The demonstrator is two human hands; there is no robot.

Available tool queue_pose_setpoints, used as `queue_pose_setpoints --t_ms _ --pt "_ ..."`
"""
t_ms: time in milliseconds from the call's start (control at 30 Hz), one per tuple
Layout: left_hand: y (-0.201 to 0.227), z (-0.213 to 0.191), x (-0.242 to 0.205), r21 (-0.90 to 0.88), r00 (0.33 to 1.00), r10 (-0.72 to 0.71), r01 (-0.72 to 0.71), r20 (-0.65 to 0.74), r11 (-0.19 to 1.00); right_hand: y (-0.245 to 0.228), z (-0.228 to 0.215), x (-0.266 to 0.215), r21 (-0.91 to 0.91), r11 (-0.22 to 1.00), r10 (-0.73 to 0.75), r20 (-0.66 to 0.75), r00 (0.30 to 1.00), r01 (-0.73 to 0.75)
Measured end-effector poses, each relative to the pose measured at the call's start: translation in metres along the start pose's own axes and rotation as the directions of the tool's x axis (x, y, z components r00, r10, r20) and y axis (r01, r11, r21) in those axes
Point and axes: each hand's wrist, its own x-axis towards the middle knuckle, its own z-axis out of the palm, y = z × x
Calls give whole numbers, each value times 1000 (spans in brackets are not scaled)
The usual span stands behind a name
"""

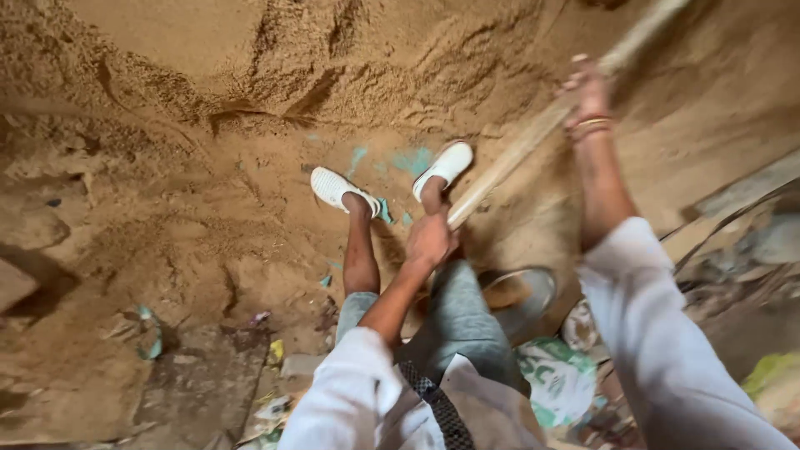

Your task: The person digs sand from a sandy pit floor using a long-handled hoe, repeatedly striking and scraping the ground and scooping loosened sand toward a metal basin. They reposition their stance and continue digging across the pit floor throughout the clip.

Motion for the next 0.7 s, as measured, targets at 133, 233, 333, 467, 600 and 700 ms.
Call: queue_pose_setpoints --t_ms 133,233,333,467,600,700 --pt "-34 2 -37 78 978 -207 208 -17 975 83 25 -43 83 949 305 -4 952 -304" --pt "-72 8 -37 292 961 -278 268 -8 918 158 17 -18 232 878 411 82 908 -418" --pt "-78 -4 -32 414 966 -260 240 -9 878 180 18 -24 348 860 365 90 926 -373" --pt "-68 -9 -16 474 971 -234 224 -38 851 112 26 -57 378 871 355 -46 934 -312" --pt "-29 -6 -7 554 994 -111 83 16 828 24 -25 -92 497 844 269 -63 961 -204" --pt "56 -20 -10 571 1000 -14 25 -24 820 -28 -68 -90 516 843 227 -84 970 -153"
